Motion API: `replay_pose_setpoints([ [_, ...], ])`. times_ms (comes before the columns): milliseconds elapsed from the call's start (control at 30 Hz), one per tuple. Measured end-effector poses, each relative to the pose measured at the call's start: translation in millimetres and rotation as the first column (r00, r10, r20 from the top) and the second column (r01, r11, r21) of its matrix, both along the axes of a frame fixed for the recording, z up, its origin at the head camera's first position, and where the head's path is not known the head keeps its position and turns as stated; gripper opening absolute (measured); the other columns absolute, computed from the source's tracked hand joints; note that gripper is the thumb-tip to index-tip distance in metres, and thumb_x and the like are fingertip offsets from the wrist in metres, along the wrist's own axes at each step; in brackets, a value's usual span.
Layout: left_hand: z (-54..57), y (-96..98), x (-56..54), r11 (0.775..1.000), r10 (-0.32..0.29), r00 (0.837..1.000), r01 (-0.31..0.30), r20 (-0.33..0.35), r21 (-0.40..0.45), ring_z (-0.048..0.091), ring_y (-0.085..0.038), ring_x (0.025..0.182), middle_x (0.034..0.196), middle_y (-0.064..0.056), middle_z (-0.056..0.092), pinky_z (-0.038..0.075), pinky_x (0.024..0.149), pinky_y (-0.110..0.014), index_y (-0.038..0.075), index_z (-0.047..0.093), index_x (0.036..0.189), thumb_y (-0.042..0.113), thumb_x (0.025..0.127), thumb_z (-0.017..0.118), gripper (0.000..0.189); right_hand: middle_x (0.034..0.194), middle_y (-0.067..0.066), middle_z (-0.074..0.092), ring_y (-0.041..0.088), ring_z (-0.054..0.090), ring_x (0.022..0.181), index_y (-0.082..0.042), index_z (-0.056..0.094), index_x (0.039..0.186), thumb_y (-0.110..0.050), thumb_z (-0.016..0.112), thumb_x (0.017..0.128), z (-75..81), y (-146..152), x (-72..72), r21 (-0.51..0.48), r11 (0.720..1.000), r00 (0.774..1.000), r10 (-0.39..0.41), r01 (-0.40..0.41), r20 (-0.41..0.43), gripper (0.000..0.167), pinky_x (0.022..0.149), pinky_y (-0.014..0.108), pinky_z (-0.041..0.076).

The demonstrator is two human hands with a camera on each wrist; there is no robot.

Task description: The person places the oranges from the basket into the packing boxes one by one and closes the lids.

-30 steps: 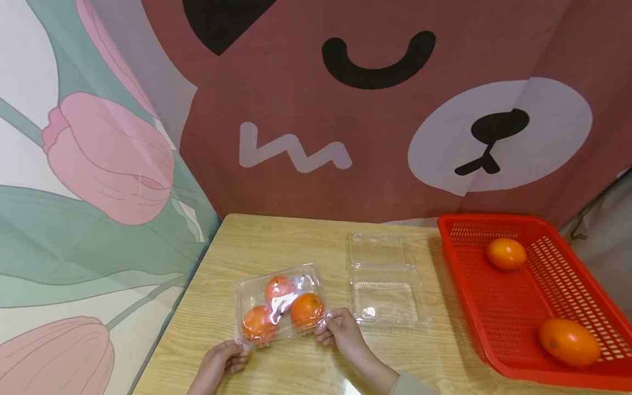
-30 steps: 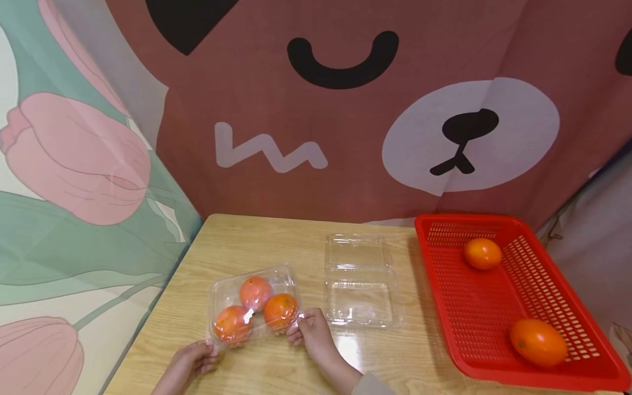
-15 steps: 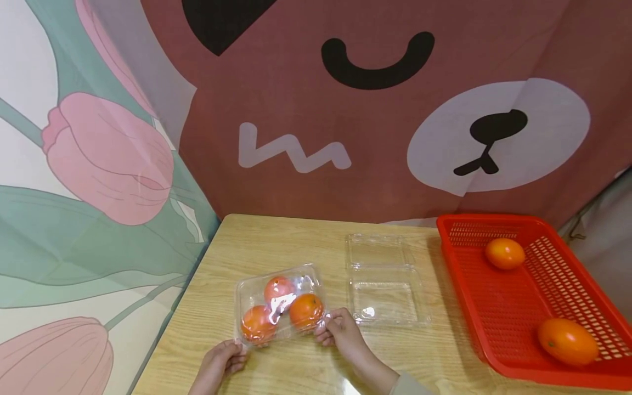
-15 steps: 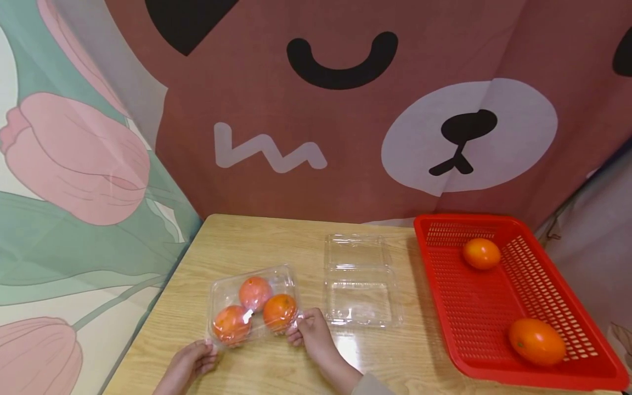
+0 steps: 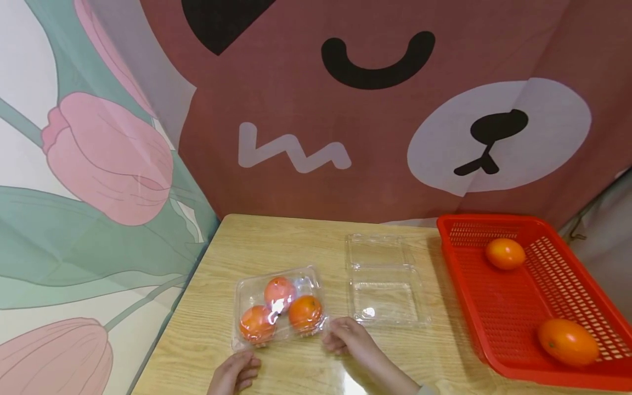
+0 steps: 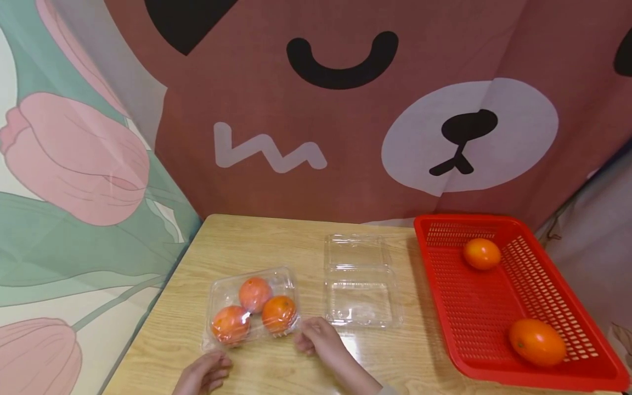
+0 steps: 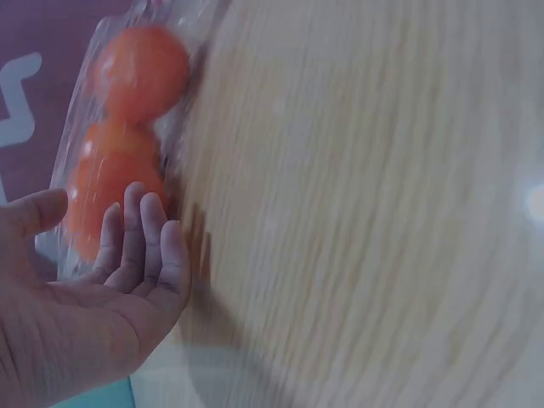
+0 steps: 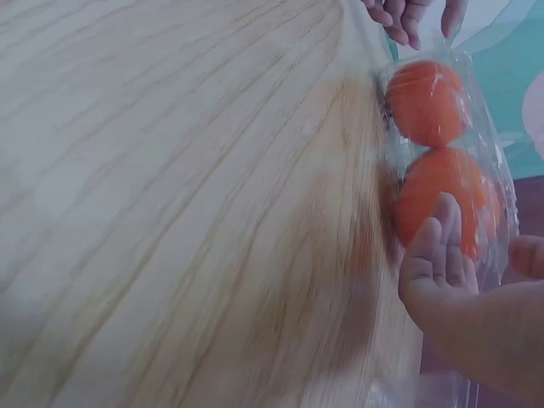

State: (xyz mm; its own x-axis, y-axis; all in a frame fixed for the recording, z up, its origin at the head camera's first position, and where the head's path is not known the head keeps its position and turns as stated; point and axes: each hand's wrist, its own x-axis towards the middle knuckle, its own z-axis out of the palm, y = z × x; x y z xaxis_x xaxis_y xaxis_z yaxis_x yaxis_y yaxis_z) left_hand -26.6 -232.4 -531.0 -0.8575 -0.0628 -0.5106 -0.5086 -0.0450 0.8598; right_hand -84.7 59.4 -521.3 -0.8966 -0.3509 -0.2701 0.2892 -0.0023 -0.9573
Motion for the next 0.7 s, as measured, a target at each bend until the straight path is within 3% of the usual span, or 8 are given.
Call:
replay_pose_setpoints([
  [233, -5.7, 29.6, 1.0, 0.993, -0.114, 0.993, 0.115, -0.031, 0.010, 0.064, -0.010, 0.081, 0.097, -0.001, 0.072, 0.054, 0.071, -0.026, -0.015, 0.059, 0.116, 0.024, 0.099, 0.055, 0.042, 0.094, 0.012, 0.070, 0.013, 0.066, 0.078, 0.020, 0.050, 0.117, -0.017, 0.048, 0.105, 0.2, 23, 10.5, -0.018, 0.999, 0.999, 0.033, -0.033, 0.004, 0.038, 0.067, 0.022, 0.056],
  [500, -6.0, 78.9, -9.5, 0.966, -0.245, 0.964, 0.251, -0.101, 0.053, 0.062, -0.012, 0.083, 0.102, -0.008, 0.071, 0.054, 0.073, -0.027, -0.019, 0.055, 0.118, 0.018, 0.100, 0.053, 0.040, 0.096, 0.007, 0.070, 0.011, 0.067, 0.081, 0.022, 0.046, 0.120, -0.017, 0.046, 0.106, -4.2, 56, 21.6, -0.041, 0.999, 0.999, 0.030, -0.029, 0.024, 0.041, 0.070, 0.022, 0.056],
  [700, -5.0, 119.0, -18.5, 0.950, -0.294, 0.944, 0.307, -0.150, 0.066, 0.060, -0.012, 0.081, 0.100, -0.005, 0.070, 0.052, 0.070, -0.024, -0.018, 0.057, 0.117, 0.015, 0.099, 0.055, 0.038, 0.099, 0.006, 0.070, 0.013, 0.069, 0.088, 0.020, 0.049, 0.120, -0.019, 0.042, 0.108, -7.6, 92, 29.2, -0.035, 0.999, 1.000, -0.001, 0.002, 0.027, 0.041, 0.076, 0.024, 0.056],
])
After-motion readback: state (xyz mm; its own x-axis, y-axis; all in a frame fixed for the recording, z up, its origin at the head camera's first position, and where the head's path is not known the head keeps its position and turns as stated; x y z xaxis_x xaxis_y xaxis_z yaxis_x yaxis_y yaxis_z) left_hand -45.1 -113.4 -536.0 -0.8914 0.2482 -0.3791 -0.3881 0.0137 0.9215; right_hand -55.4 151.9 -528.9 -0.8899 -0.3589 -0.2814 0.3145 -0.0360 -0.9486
